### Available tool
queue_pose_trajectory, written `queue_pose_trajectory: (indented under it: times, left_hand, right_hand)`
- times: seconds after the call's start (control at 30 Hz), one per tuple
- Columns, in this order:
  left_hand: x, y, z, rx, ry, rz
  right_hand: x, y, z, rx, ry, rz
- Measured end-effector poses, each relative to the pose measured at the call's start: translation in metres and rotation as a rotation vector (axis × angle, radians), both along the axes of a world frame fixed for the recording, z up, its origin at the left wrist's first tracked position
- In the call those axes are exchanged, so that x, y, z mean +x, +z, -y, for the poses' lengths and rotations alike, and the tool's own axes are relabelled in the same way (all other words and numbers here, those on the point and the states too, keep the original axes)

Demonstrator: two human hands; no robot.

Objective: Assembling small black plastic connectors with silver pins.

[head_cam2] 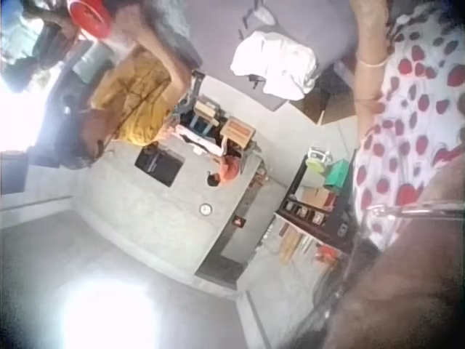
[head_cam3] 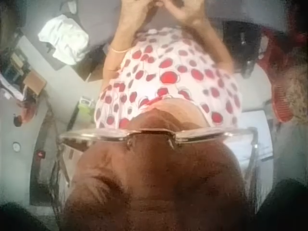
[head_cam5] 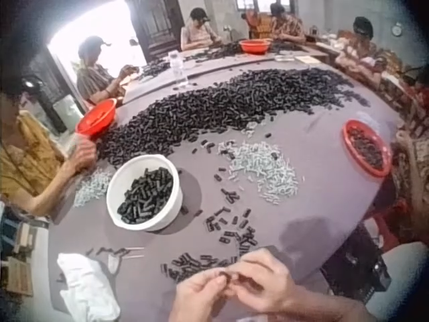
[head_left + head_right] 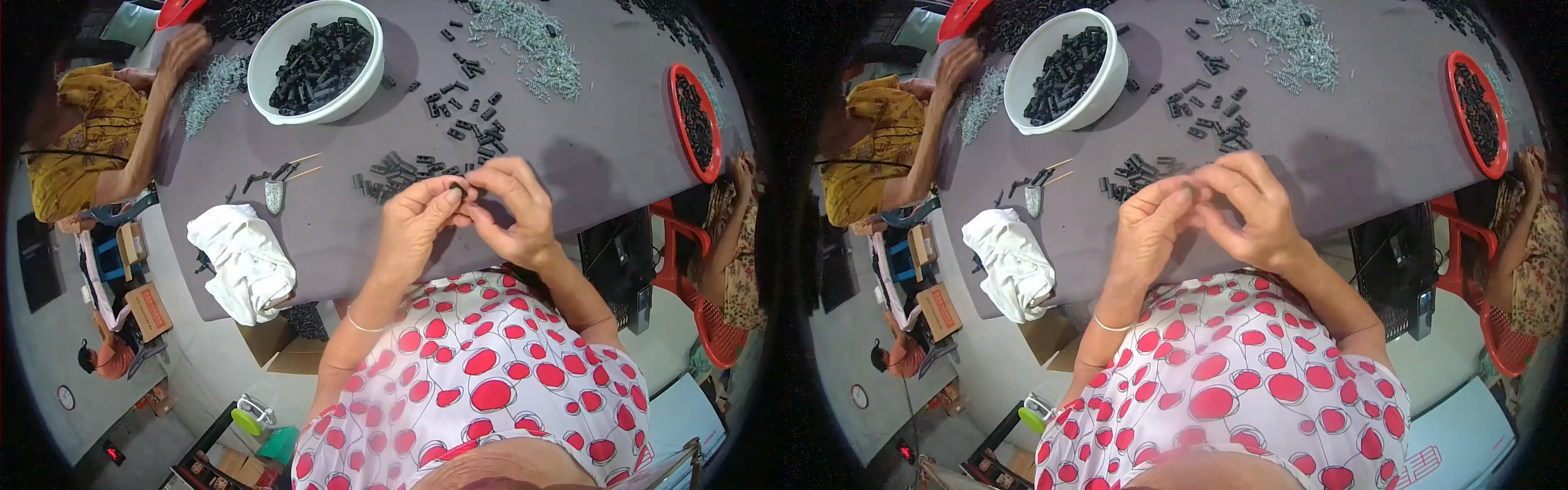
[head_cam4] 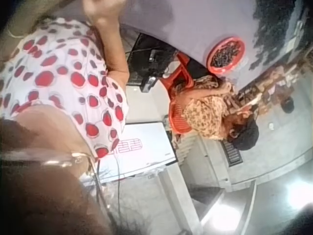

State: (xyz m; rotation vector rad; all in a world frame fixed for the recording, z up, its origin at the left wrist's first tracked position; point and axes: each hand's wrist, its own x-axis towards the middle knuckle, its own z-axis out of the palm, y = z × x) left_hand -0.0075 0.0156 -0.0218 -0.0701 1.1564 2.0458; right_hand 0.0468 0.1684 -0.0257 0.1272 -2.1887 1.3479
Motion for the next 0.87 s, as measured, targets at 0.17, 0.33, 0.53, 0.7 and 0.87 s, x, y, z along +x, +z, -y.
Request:
queue_pose_trajectory:
  times: [0.17, 0.33, 0.53, 0.7, 0.87]
  left_hand:
    - [-0.012, 0.003, 0.009, 0.071, -0.302, 0.061]
    - [-0.005, -0.007, 0.023, 0.017, -0.348, 0.134]
    - [-0.001, -0.007, 0.023, 0.112, -0.319, 0.194]
    - [-0.007, 0.003, 0.022, -0.015, -0.331, 0.034]
    - [-0.007, 0.0, 0.027, -0.08, -0.254, 0.102]
  right_hand:
    - [-0.002, 0.015, -0.026, -0.032, 0.334, 0.199]
    - [0.003, 0.011, -0.019, -0.045, 0.376, 0.124]
    - [0.009, 0.001, -0.007, -0.002, 0.291, 0.014]
    - [0.004, 0.0, 0.002, 0.217, 0.055, -0.139]
    - [-0.005, -0.001, -0.036, 0.277, 0.092, -0.074]
